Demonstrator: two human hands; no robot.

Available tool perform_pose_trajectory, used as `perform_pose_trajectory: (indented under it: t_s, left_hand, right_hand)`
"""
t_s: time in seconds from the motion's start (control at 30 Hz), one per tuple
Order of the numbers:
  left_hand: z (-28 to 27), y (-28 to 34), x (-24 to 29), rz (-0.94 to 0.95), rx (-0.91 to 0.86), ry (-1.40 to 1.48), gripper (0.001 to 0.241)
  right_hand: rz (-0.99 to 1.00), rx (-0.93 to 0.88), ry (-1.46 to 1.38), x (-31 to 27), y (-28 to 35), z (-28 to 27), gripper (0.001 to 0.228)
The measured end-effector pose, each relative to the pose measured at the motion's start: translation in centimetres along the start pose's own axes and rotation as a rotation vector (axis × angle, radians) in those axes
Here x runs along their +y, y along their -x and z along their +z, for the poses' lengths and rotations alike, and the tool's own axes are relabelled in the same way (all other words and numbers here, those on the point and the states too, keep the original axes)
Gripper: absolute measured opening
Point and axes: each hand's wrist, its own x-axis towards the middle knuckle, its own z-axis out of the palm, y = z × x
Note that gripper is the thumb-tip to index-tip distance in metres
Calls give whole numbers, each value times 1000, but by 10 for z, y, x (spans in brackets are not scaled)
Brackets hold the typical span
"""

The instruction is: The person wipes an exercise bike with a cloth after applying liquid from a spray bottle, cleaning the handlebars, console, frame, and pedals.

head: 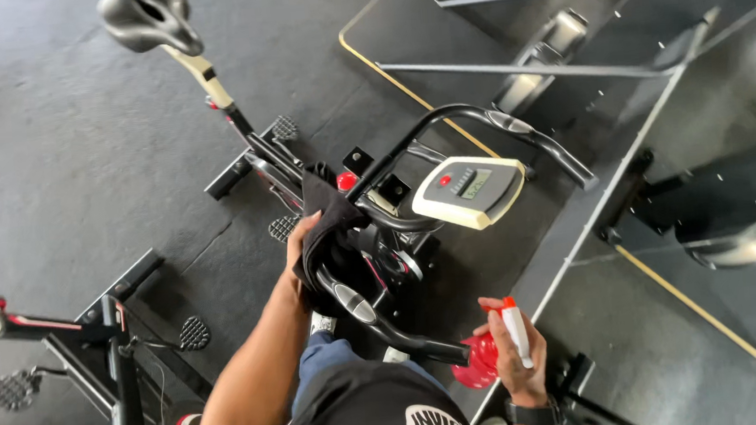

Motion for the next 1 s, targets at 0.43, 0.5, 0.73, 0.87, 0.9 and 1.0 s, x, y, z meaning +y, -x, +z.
perform_pose_trajectory:
  t_s: [0.43, 0.5, 0.73, 0.87, 0.9, 1.0]
  left_hand:
    - [65, 79, 9, 250, 631, -982, 69]
    - [94, 64, 39, 200, 502, -1602, 89]
    - [66, 0, 47, 429, 133, -1868, 70]
    - [42, 64, 48, -25, 224, -936, 50]
    - [35, 90, 40, -210, 189, -525, 47]
    - [-9, 46, 14, -206, 241, -481, 38]
  right_hand:
    - [-202, -170, 67, 1, -27, -32, 39]
    - [-175, -135, 129, -6, -20, -29, 40]
    - [-79, -124, 130, -8, -4, 16, 42]
    - [-213, -98, -113, -8, -2, 47, 37]
    - [-233, -82, -141, -11, 1, 50, 36]
    - [-154, 31, -301, -20, 20, 61, 40]
